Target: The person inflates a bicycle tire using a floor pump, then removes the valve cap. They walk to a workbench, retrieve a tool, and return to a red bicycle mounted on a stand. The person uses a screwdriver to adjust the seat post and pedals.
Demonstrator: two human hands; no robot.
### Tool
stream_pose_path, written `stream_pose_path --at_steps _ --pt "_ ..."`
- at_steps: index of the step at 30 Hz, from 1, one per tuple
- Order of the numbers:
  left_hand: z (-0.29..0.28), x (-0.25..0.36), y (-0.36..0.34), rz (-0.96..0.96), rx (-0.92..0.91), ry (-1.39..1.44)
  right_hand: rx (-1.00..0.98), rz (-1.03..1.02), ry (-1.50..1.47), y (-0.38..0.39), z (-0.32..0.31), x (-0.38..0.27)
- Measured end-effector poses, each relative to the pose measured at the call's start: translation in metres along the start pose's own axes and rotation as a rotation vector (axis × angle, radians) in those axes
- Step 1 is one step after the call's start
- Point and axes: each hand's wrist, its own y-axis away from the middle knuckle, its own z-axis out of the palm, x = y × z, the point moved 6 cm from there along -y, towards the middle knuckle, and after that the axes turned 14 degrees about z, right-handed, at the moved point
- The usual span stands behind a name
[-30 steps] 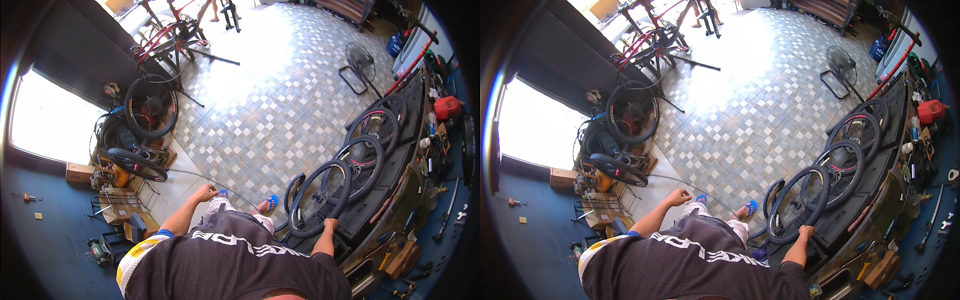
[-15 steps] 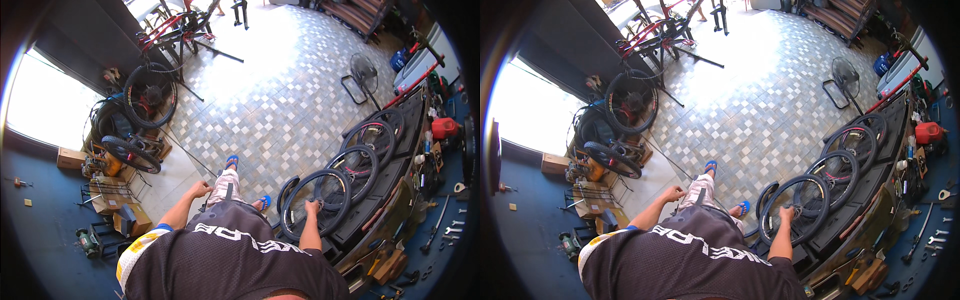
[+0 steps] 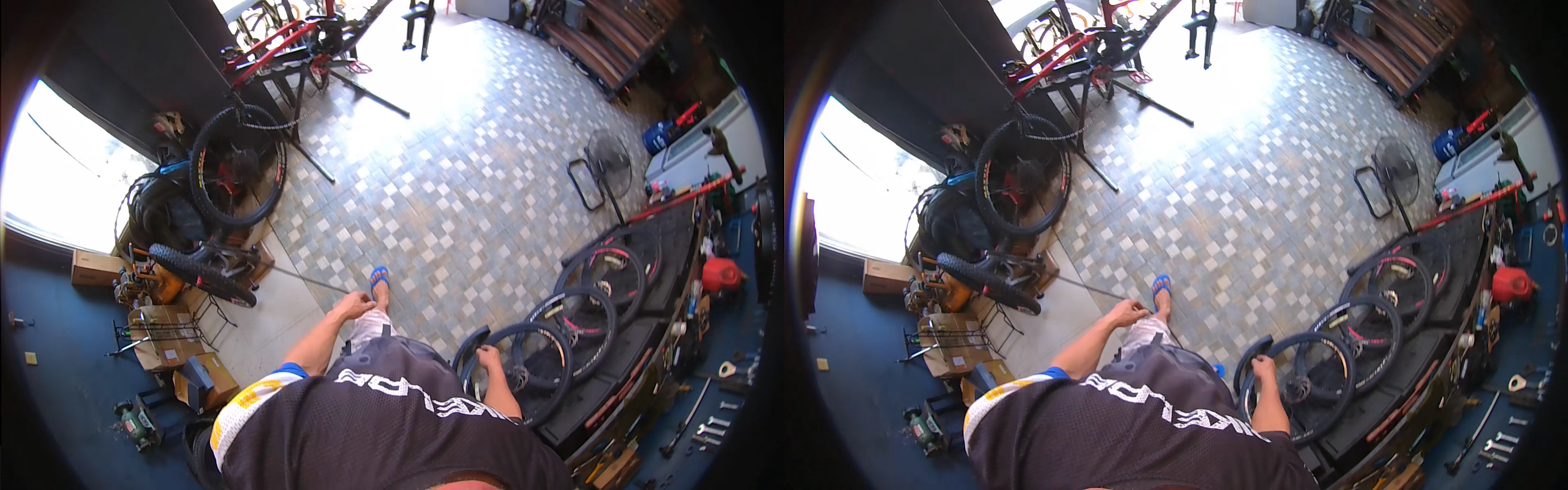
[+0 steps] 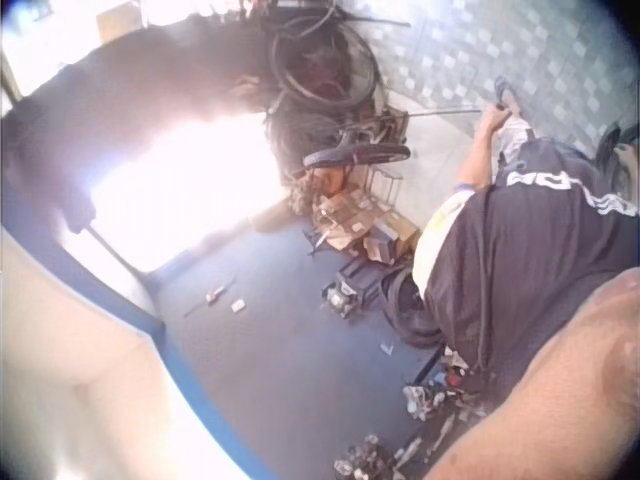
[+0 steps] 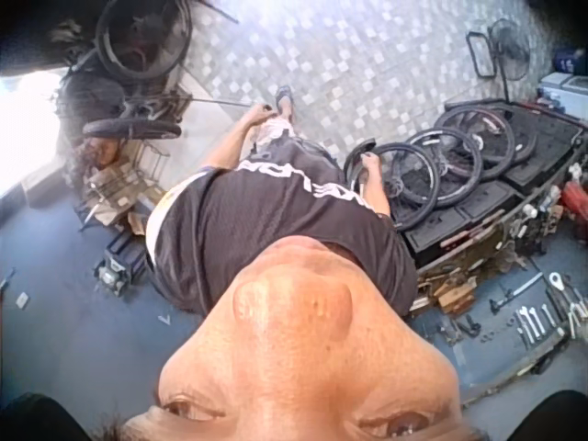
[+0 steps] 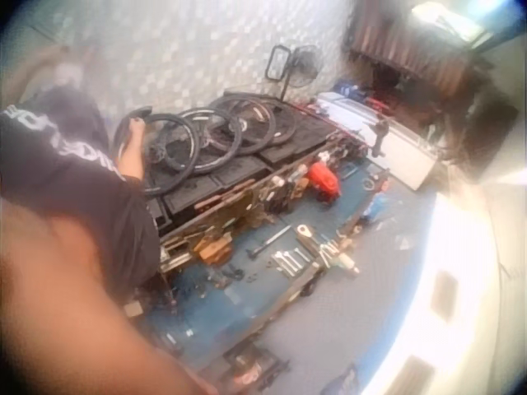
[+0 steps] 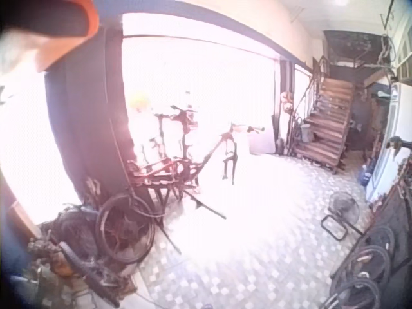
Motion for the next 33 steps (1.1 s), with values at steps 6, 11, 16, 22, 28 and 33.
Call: stream_pose_path --at_steps 6,11,16,22,28,33 --pt "-0.13 -0.056 -0.056 -0.052 0.22 0.155 -0.048 -0.157 0.154 -0.026 0.001 -0.188" --pt "-0.224 -0.092 -0.063 -0.129 0.341 0.217 -0.022 -0.409 -0.024 -0.002 -0.023 -0.409" --pt "-0.26 -0.117 -0.07 -0.162 0.466 0.285 -0.086 -0.527 0.034 -0.005 -0.028 -0.531" --pt "-0.271 -0.106 -0.109 -0.174 0.421 0.286 -0.087 -0.494 0.167 -0.059 -0.016 -0.569" --pt "-0.328 -0.053 -0.173 -0.154 0.419 0.284 -0.148 -0.437 0.336 -0.113 -0.009 -0.618" --pt "-0.397 -0.009 -0.245 0.005 0.362 0.131 -0.037 -0.582 0.132 -0.126 -0.051 -0.701"
